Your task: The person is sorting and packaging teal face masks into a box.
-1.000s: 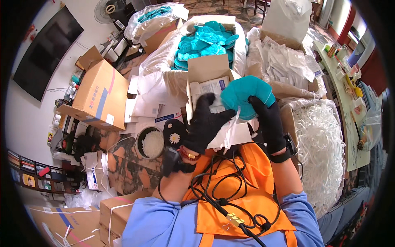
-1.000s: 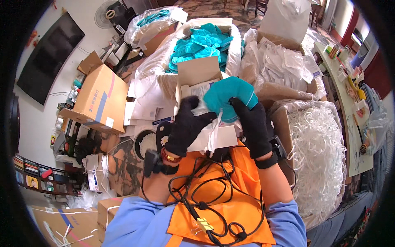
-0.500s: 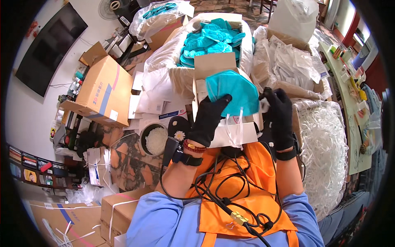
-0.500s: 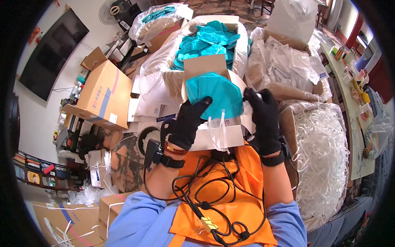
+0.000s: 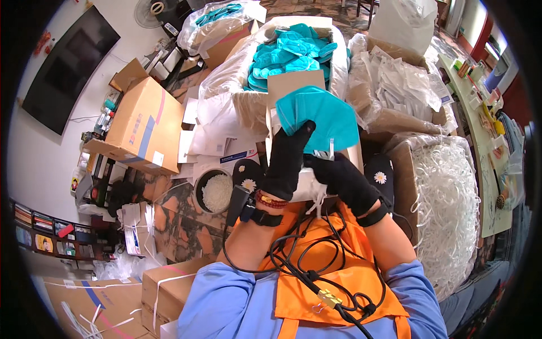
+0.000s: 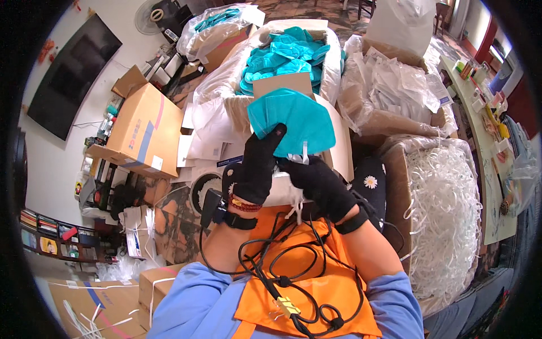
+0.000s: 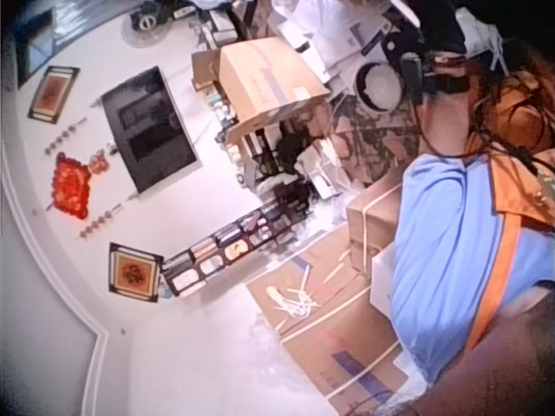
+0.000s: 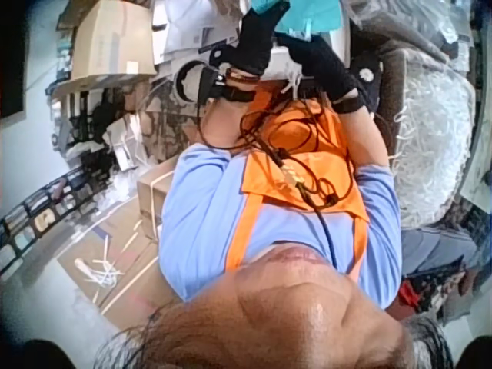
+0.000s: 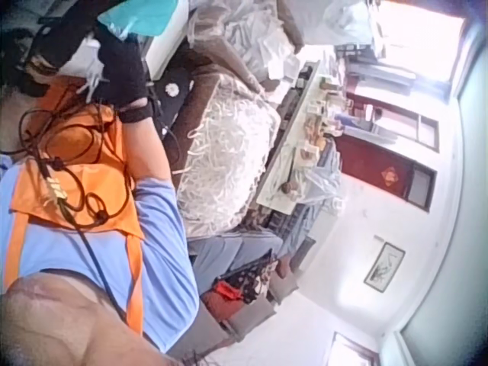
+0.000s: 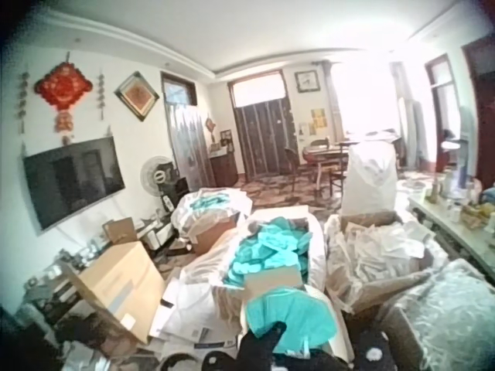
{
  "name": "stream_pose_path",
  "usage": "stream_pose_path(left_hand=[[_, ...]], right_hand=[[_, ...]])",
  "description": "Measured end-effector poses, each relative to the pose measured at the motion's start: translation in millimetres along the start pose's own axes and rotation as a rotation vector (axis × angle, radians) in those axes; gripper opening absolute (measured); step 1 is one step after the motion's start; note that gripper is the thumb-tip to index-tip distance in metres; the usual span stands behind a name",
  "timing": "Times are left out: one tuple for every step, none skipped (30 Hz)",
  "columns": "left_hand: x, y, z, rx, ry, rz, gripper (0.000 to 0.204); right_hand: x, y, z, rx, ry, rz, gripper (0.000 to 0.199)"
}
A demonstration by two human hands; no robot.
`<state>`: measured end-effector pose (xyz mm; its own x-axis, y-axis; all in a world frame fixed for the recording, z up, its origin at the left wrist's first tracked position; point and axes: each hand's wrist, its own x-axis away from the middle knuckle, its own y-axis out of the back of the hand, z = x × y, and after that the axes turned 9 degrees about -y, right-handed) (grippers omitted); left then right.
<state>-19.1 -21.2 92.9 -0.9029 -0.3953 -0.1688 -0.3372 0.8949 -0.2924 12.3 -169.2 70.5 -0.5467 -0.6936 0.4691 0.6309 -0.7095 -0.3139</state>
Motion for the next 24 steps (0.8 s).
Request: stream_pose_path(left_hand=[[2.8, 3.6, -3.7, -0.007, 0.078, -0.036, 0.036], [4.4, 6.0, -5.5, -0.024, 0.087, 0.008, 0.033], [6.6, 8.0, -6.8, -0.036, 0.098, 0.052, 0.03], [9.0, 9.3, -7.1, -0.049, 0.108, 0.096, 0.027], [10.7, 17.4, 9.7, -0.266, -0.176, 0.274, 0.027], [11.4, 12.0, 3.7, -0.269, -0.102, 0.232, 0.026], [12.1, 1.6, -8.7, -0.275, -0.031, 0.193, 0.025], [12.6, -5.5, -14.1, -0.282, 0.04, 0.155, 0.025], [11.7, -2.8, -7.2, -0.341, -0.143, 0.149, 0.027], [10.9, 1.8, -4.3, -0.419, -0.12, 0.111, 0.027], [9.8, 6.4, -3.7, -0.497, -0.096, 0.072, 0.028], [9.4, 8.7, -0.8, -0.573, -0.068, 0.042, 0.029], [9.5, 9.5, 13.7, -0.745, -0.121, 0.096, 0.028], [8.3, 26.1, 50.1, -1.153, -0.737, 0.197, 0.024], [12.1, 22.2, 52.3, -1.167, -0.71, 0.2, 0.026], [15.7, 18.6, 54.3, -1.182, -0.683, 0.204, 0.028], [17.4, 16.4, 57.0, -1.16, -0.685, 0.196, 0.028], [18.9, 14.2, 58.8, -1.136, -0.689, 0.187, 0.029], [20.6, 12.1, 61.1, -1.112, -0.693, 0.177, 0.029], [23.0, 10.2, 65.9, -0.93, -0.549, 0.112, 0.026], [27.0, 8.0, 73.1, -0.742, -0.404, 0.048, 0.024], [31.8, -0.3, 57.2, -0.532, -0.176, -0.008, 0.024], [35.7, -8.7, 41.1, -0.322, 0.034, -0.109, 0.031], [39.3, -12.8, 36.9, -0.287, 0.056, -0.133, 0.033]], right_hand=[[2.7, -6.6, 0.1, -0.048, 0.159, -0.07, 0.021], [5.6, -6.0, 3.6, -0.008, 0.141, -0.017, 0.02], [9.2, -3.1, 7.5, 0.034, 0.12, 0.032, 0.02], [11.7, 0.3, 9.0, 0.075, 0.099, 0.082, 0.019], [2.6, 6.6, -3.2, 0.167, 0.063, 0.068, 0.017], [5.1, 6.0, -5.6, 0.22, 0.108, 0.073, 0.016], [8.5, 5.8, -8.0, 0.271, 0.159, 0.08, 0.015], [11.1, 5.9, -9.0, 0.322, 0.209, 0.086, 0.014], [11.4, 3.3, -6.4, 0.143, 0.009, 0.057, 0.014], [14.8, 1.3, -3.1, 0.01, 0.033, 0.017, 0.014], [20.0, -0.1, 0.1, -0.124, 0.057, -0.024, 0.014], [23.9, 1.2, 0.3, -0.263, 0.08, -0.073, 0.014], [15.1, 9.4, -10.6, -0.398, 0.09, -0.036, 0.018], [16.3, 1.1, -7.2, -0.342, 0.134, -0.124, 0.017], [21.2, -9.6, -0.8, -0.291, 0.184, -0.218, 0.016], [22.2, -11.6, 0.4, -0.173, 0.283, -0.301, 0.016], [23.0, -13.4, 1.8, -0.054, 0.376, -0.399, 0.016], [22.5, -11.1, 2.0, 0.137, 0.52, -0.484, 0.017], [20.5, -7.0, 2.0, 0.331, 0.661, -0.565, 0.02], [17.1, -1.4, 1.5, 0.529, 0.8, -0.641, 0.024], [-2.4, 22.4, -13.2, 0.26, 0.656, -0.472, 0.022], [-2.7, 23.9, -7.8, 0.316, 0.602, -0.49, 0.022], [-0.1, 23.5, -0.4, 0.372, 0.547, -0.507, 0.022], [2.5, 23.0, 4.0, 0.429, 0.491, -0.53, 0.023]])
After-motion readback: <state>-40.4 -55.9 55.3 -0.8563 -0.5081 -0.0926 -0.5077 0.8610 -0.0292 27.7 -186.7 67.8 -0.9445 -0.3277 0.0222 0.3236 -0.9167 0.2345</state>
